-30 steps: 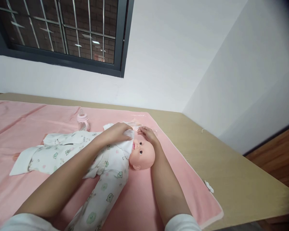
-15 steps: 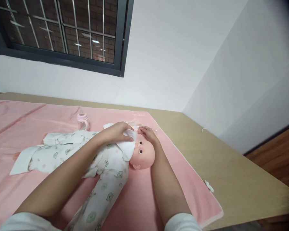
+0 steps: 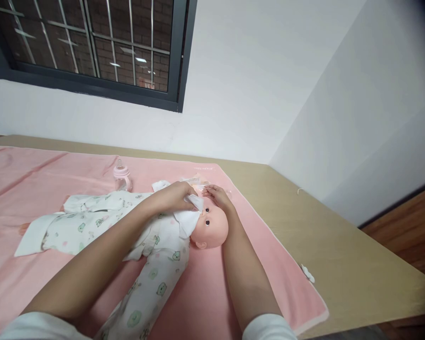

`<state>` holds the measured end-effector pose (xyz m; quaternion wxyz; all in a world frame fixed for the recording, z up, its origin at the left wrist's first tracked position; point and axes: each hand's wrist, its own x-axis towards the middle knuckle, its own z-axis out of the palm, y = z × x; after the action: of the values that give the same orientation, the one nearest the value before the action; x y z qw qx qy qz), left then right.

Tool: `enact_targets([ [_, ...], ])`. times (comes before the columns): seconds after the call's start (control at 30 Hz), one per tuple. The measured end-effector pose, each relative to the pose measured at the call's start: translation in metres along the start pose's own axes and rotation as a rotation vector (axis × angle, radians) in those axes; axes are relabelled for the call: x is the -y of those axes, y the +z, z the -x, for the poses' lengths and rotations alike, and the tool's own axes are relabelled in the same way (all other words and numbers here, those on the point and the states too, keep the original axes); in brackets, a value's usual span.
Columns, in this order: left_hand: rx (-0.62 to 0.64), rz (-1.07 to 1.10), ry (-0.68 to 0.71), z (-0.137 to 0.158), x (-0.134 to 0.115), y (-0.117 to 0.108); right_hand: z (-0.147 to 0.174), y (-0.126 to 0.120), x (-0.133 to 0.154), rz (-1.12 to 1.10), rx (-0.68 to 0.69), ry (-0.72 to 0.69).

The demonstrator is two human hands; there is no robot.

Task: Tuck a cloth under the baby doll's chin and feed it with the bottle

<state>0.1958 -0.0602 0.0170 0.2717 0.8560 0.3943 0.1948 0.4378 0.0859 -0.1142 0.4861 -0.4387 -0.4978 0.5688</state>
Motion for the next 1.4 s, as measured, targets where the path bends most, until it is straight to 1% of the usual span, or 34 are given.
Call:
enact_targets([
  [0.1, -0.006, 0.009, 0.007, 0.0, 0.001, -0.001, -0.001, 0.0, -0.001, -0.004, 0.002, -0.007],
  [0.2, -0.046, 0.009, 0.014, 0.0, -0.001, -0.001, -0.002, -0.001, -0.003, -0.007, 0.001, -0.01],
  [0.27, -0.064, 0.007, -0.002, -0.001, -0.001, 0.0, -0.002, -0.001, -0.004, -0.002, 0.007, -0.012],
  [0.4, -0.053, 0.026, -0.026, -0.003, 0.002, 0.0, -0.003, -0.003, -0.005, 0.008, 0.013, -0.013],
  [0.53, -0.08, 0.022, -0.085, 0.003, 0.004, -0.009, -0.003, -0.004, -0.006, 0.016, 0.014, -0.018],
  [0.63, -0.02, 0.071, -0.063, 0.012, 0.0, -0.02, -0.004, -0.004, -0.006, 0.011, 0.01, -0.019],
  [0.73, 0.072, 0.043, -0.014, 0.019, -0.009, -0.025, -0.004, -0.003, -0.005, 0.013, 0.003, -0.011],
  [0.87, 0.143, -0.058, -0.01, 0.019, -0.019, -0.021, -0.003, -0.002, -0.004, 0.013, -0.011, -0.005],
  [1.0, 0.213, -0.126, -0.039, 0.015, -0.022, -0.01, 0.0, -0.001, -0.002, 0.01, 0.006, -0.005],
  [1.2, 0.142, -0.201, -0.11, 0.014, -0.021, -0.004, 0.0, 0.001, -0.001, 0.006, -0.003, -0.013],
  [1.4, 0.124, -0.228, -0.082, 0.013, -0.022, -0.004, 0.001, 0.0, -0.001, 0.008, 0.003, -0.009],
])
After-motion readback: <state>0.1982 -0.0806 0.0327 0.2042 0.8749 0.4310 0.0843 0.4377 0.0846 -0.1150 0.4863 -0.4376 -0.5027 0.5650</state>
